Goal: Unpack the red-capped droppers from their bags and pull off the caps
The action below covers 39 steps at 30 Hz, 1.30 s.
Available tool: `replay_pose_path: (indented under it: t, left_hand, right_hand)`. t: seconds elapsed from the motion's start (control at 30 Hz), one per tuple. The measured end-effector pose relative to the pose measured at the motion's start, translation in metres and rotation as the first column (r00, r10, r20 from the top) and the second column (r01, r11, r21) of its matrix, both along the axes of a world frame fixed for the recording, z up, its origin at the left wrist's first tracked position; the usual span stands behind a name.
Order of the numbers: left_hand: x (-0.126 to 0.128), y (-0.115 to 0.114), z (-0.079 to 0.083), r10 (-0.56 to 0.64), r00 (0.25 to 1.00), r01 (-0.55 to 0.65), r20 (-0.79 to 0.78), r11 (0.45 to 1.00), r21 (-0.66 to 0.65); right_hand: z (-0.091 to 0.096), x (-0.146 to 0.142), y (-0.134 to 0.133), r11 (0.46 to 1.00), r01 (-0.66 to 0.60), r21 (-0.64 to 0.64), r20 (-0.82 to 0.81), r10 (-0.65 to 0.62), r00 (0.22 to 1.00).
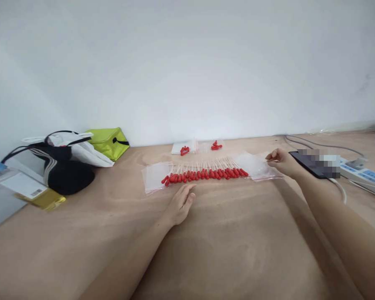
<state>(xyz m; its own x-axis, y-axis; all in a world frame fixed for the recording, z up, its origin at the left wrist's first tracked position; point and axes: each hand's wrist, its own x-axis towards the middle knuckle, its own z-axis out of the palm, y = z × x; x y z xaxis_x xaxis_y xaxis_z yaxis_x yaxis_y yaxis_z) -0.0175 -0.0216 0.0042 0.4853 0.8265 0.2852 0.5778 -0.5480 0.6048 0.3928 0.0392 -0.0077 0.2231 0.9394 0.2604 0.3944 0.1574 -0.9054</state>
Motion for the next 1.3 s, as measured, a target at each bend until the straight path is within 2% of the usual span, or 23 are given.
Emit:
replay_pose_path:
  t: [0.07,0.13,0.23,0.3,0.37,0.47,0.53,0.57,0.6,0.67,0.9,1.0,1.1,1.2,1.3]
  left_hand:
    - [0.000,0.000,0.000,-0.007,1.000,0.007,-0.016,1.000,0.012]
    - [0.000,0.001,0.000,-0.018,0.999,0.019,-0.030,0.999,0.029]
    - [0.001,0.000,0.001,-0.033,0.997,0.036,-0.065,0.998,0.048]
    - [0.002,-0.002,0.002,-0.040,0.994,0.045,-0.099,0.998,0.053]
    - [0.002,-0.004,0.002,-0.040,0.991,0.048,-0.130,0.997,0.059]
    - [0.003,-0.007,0.002,-0.028,0.984,0.042,-0.176,0.996,0.078]
    - [0.003,-0.008,0.001,-0.016,0.977,0.035,-0.212,0.996,0.087]
    - [0.004,-0.007,0.001,-0.014,0.973,0.035,-0.231,0.996,0.086]
    - [0.004,-0.007,0.001,-0.014,0.969,0.036,-0.247,0.996,0.085]
    - [0.003,-0.006,0.000,-0.017,0.965,0.040,-0.263,0.996,0.084]
    - [0.004,-0.001,-0.005,-0.017,0.971,0.057,-0.238,0.985,0.164]
    - [0.009,0.007,-0.007,0.085,0.977,-0.016,-0.197,0.944,0.329]
    - [0.021,0.019,-0.008,0.239,0.960,-0.142,-0.144,0.862,0.486]
    - [0.036,0.032,-0.007,0.343,0.931,-0.221,-0.124,0.802,0.554]
    - [0.048,0.044,-0.007,0.407,0.905,-0.275,-0.124,0.782,0.559]
  right_hand:
    - [0.000,0.003,0.006,0.999,0.031,-0.029,0.201,-0.024,0.979]
    - [0.004,0.003,0.009,0.997,0.059,-0.058,0.419,-0.029,0.908]
    - [0.011,-0.010,0.006,0.992,0.106,-0.075,0.593,-0.041,0.804]
    - [0.015,-0.033,-0.004,0.994,0.106,-0.036,0.612,-0.062,0.788]
    - [0.016,-0.065,-0.023,0.995,0.034,0.095,0.618,-0.086,0.782]
    - [0.012,-0.118,-0.059,0.968,-0.196,0.155,0.579,0.072,0.812]
    - [0.007,-0.141,-0.079,0.914,-0.394,0.101,0.628,0.248,0.738]
    - [0.004,-0.148,-0.086,0.894,-0.441,0.077,0.642,0.294,0.708]
    - [0.001,-0.151,-0.090,0.878,-0.477,0.050,0.659,0.330,0.676]
    - [-0.005,-0.152,-0.092,0.877,-0.480,0.015,0.684,0.341,0.645]
    - [-0.013,-0.147,-0.086,0.910,-0.414,0.021,0.714,0.276,0.643]
    - [-0.013,-0.149,-0.086,0.914,-0.404,0.039,0.717,0.256,0.648]
    - [-0.013,-0.150,-0.084,0.911,-0.408,0.053,0.720,0.249,0.648]
    - [-0.013,-0.153,-0.081,0.907,-0.417,0.057,0.722,0.251,0.644]
    - [-0.013,-0.157,-0.078,0.897,-0.436,0.072,0.720,0.256,0.645]
